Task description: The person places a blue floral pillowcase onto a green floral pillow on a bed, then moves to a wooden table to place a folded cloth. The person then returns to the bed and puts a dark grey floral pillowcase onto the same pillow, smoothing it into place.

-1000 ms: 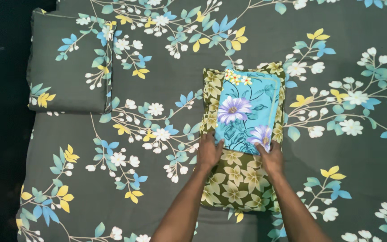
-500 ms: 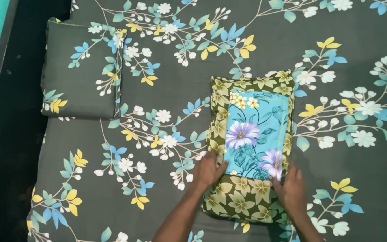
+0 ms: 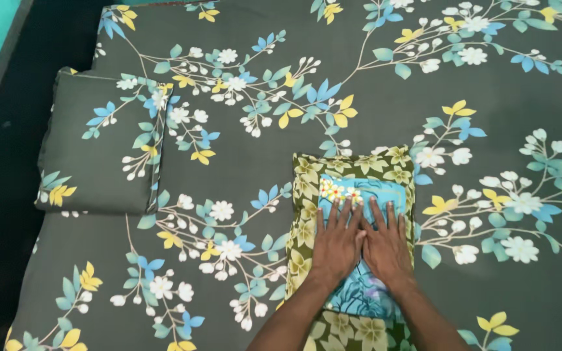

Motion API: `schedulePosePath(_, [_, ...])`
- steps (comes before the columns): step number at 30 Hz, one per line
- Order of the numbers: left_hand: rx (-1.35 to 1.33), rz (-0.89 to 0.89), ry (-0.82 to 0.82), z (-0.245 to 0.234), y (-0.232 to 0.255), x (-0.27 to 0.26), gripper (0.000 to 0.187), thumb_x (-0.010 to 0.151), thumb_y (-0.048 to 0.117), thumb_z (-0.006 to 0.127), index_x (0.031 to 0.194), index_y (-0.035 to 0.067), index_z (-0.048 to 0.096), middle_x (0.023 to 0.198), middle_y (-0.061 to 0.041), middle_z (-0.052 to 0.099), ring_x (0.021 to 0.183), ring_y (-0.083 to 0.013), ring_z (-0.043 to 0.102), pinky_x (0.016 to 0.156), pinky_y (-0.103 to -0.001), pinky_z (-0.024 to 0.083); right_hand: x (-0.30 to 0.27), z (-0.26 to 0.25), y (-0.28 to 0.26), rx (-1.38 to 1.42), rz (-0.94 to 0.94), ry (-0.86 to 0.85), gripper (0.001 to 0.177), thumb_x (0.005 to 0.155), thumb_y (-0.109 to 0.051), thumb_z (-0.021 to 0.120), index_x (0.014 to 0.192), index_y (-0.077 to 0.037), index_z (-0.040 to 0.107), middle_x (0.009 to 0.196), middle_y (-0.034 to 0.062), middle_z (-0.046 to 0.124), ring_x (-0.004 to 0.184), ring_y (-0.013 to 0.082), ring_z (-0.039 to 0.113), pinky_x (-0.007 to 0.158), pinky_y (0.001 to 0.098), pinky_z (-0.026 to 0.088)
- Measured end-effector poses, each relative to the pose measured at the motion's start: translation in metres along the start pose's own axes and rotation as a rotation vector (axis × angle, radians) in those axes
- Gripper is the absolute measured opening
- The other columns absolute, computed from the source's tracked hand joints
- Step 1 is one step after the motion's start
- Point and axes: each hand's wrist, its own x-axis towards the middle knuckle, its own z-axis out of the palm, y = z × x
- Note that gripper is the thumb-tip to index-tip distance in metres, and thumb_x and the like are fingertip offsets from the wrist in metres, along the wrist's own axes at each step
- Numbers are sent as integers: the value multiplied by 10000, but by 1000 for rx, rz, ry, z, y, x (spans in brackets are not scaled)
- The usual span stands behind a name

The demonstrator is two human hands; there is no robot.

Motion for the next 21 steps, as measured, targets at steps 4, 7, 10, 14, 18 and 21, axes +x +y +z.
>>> schedulePosePath(4, [-100, -260, -91, 11, -24, 30, 727, 1045, 504, 372, 1593, 54, 213, 1680, -139, 202, 1542, -349, 144, 1173, -659, 51, 18, -8, 6, 81, -41, 9, 549, 954, -419, 499, 1489, -293, 488, 1618, 104, 300, 1476, 437, 244, 1168, 649, 163])
schedulePosePath(7, [-59, -272, -7, 19, -32, 28, 762, 1028, 524, 394, 1608, 58, 230, 1683, -145, 218, 1548, -349, 162, 1191, -647, 69, 18, -3, 2, 154, -63, 138, 529, 966, -413, 512, 1479, -282, 515, 1624, 115, 355, 1497, 435, 282, 1187, 668, 174])
schedulePosePath(10, [-51, -251, 80, 30, -30, 24, 753, 1027, 507, 436, 1614, 64, 271, 1681, -152, 251, 1559, -343, 195, 1214, -636, 89, 13, 11, 3, 190, -37, 232, 524, 964, -412, 531, 1472, -281, 531, 1619, 113, 403, 1507, 423, 323, 1204, 679, 192])
schedulePosePath(14, [-70, -238, 169, 33, -32, 20, 743, 999, 467, 498, 1607, 78, 320, 1686, -141, 290, 1564, -340, 230, 1227, -621, 110, 15, 28, 5, 167, -7, 225, 568, 889, -445, 571, 1438, -301, 547, 1588, 102, 426, 1468, 425, 353, 1170, 700, 200])
schedulePosePath(18, [-63, -239, 156, 40, -37, 23, 764, 970, 456, 526, 1601, 75, 325, 1670, -147, 298, 1550, -349, 231, 1218, -620, 105, 17, 37, 11, 164, 19, 175, 594, 845, -468, 591, 1419, -319, 554, 1575, 90, 431, 1444, 429, 364, 1152, 701, 202])
schedulePosePath(21, [-34, -242, 129, 43, -37, 22, 771, 960, 453, 531, 1596, 70, 324, 1666, -146, 297, 1548, -350, 222, 1209, -619, 101, 15, 39, 11, 181, 21, 191, 595, 850, -454, 589, 1428, -315, 548, 1578, 89, 427, 1452, 423, 362, 1153, 700, 206])
